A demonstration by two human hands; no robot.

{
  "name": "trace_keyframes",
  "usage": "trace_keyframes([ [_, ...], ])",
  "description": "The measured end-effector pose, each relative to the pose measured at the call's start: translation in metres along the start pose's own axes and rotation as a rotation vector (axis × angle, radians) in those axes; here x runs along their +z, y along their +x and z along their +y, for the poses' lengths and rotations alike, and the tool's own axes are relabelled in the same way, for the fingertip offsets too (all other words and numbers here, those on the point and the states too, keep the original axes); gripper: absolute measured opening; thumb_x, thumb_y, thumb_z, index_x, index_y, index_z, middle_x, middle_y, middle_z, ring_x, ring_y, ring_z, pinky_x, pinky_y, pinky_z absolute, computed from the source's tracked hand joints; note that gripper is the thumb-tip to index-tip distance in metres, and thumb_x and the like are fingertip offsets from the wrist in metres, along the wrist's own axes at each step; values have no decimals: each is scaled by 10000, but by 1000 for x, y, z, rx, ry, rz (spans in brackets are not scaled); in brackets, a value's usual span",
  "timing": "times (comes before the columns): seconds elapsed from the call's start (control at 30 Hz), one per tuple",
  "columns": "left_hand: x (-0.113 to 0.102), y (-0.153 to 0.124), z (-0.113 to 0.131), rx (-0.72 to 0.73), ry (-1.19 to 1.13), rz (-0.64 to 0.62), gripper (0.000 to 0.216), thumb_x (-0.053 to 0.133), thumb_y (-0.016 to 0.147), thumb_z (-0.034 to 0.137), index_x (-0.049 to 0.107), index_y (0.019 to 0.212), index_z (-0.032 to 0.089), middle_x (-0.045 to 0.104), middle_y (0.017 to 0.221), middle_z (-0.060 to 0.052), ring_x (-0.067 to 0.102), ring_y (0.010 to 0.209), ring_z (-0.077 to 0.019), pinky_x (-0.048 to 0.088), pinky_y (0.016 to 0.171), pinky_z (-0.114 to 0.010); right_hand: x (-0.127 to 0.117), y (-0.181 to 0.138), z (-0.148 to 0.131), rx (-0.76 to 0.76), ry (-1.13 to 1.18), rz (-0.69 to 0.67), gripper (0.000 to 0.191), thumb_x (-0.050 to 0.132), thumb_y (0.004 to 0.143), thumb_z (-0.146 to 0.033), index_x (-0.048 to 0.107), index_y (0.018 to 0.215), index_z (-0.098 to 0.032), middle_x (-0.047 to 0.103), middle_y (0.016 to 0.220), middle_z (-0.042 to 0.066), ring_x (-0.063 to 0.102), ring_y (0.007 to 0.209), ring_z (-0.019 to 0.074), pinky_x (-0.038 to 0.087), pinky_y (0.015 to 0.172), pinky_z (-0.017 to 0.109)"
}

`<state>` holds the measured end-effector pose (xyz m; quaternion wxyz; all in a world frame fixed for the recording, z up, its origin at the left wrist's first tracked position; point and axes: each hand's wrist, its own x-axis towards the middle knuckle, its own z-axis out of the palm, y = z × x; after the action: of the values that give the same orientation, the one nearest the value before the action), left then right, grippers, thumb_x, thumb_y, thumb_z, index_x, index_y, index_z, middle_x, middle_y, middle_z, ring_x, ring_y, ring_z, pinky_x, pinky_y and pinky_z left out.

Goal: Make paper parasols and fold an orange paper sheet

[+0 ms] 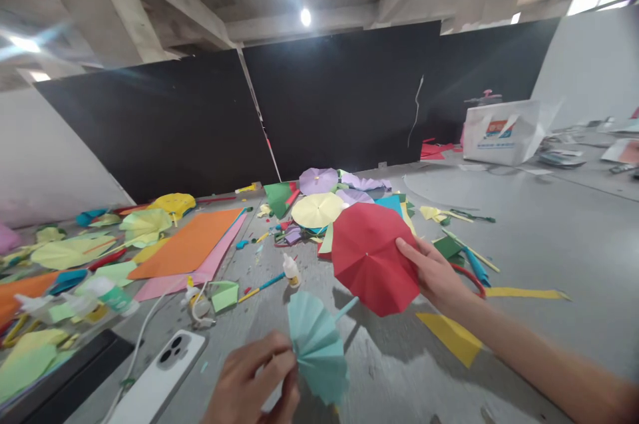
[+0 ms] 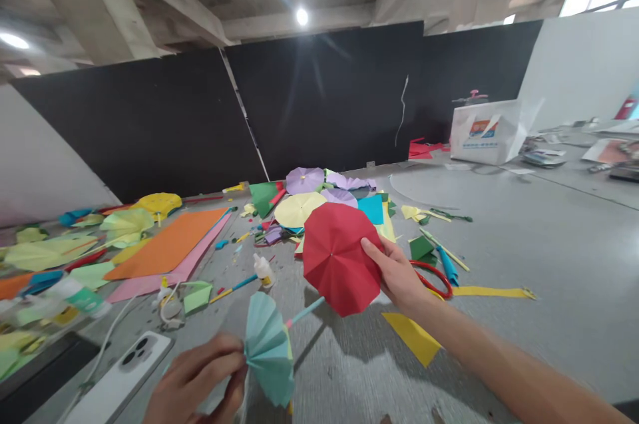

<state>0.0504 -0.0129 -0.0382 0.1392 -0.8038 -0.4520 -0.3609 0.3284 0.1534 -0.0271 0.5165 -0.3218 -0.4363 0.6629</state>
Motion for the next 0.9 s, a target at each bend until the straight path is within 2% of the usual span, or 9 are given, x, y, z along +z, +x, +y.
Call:
trace_keyframes([
  [0.1,4,17,-6,55,-4,48,211,532,889,61,640,974,220,732,929,-37,706,856,-127,518,818,-196,-3,5,0,26,48,35,248,815,817,-395,756,1024,-273,817,1020,21,780,904,235,662,721,301],
  [0.2,6,39,-16,136,6,168,201,572,868,29,633,972,190,715,917,-53,688,875,-142,509,843,-222,-6,8,-1,29,86,72,246,802,830,-387,751,1037,-264,815,1050,28,779,928,230,661,730,289],
  [0.33,12,64,-26,57,-121,253,211,604,849,-8,590,958,172,652,882,-44,595,707,-111,493,683,-221,-10,12,-8,-5,116,112,272,799,828,-399,739,1060,-270,807,1088,26,775,959,237,660,714,283],
  [0.47,38,60,-28,-10,-221,187,168,571,884,25,552,922,187,610,826,-20,542,653,-107,458,627,-227,-17,19,-13,-55,131,161,300,801,818,-399,727,1083,-280,805,1099,12,775,960,230,658,714,279],
  [0.63,76,41,-29,70,-96,32,136,512,925,72,554,902,199,606,768,-11,592,652,-132,454,626,-244,-25,30,-12,-80,132,220,343,823,780,-383,723,1086,-267,809,1083,12,778,938,232,660,694,286],
  [0.8,93,47,-33,148,-45,61,139,493,947,87,561,895,196,637,797,-25,622,669,-145,460,613,-240,-23,31,-11,-79,100,257,361,846,748,-389,722,1063,-264,812,1069,17,782,920,242,659,688,299],
  [0.9,97,51,-38,95,-70,102,138,508,947,75,544,881,190,634,816,-24,619,669,-139,467,629,-241,-22,31,-10,-89,66,277,357,847,746,-403,720,1056,-279,813,1061,10,784,895,234,651,659,284],
])
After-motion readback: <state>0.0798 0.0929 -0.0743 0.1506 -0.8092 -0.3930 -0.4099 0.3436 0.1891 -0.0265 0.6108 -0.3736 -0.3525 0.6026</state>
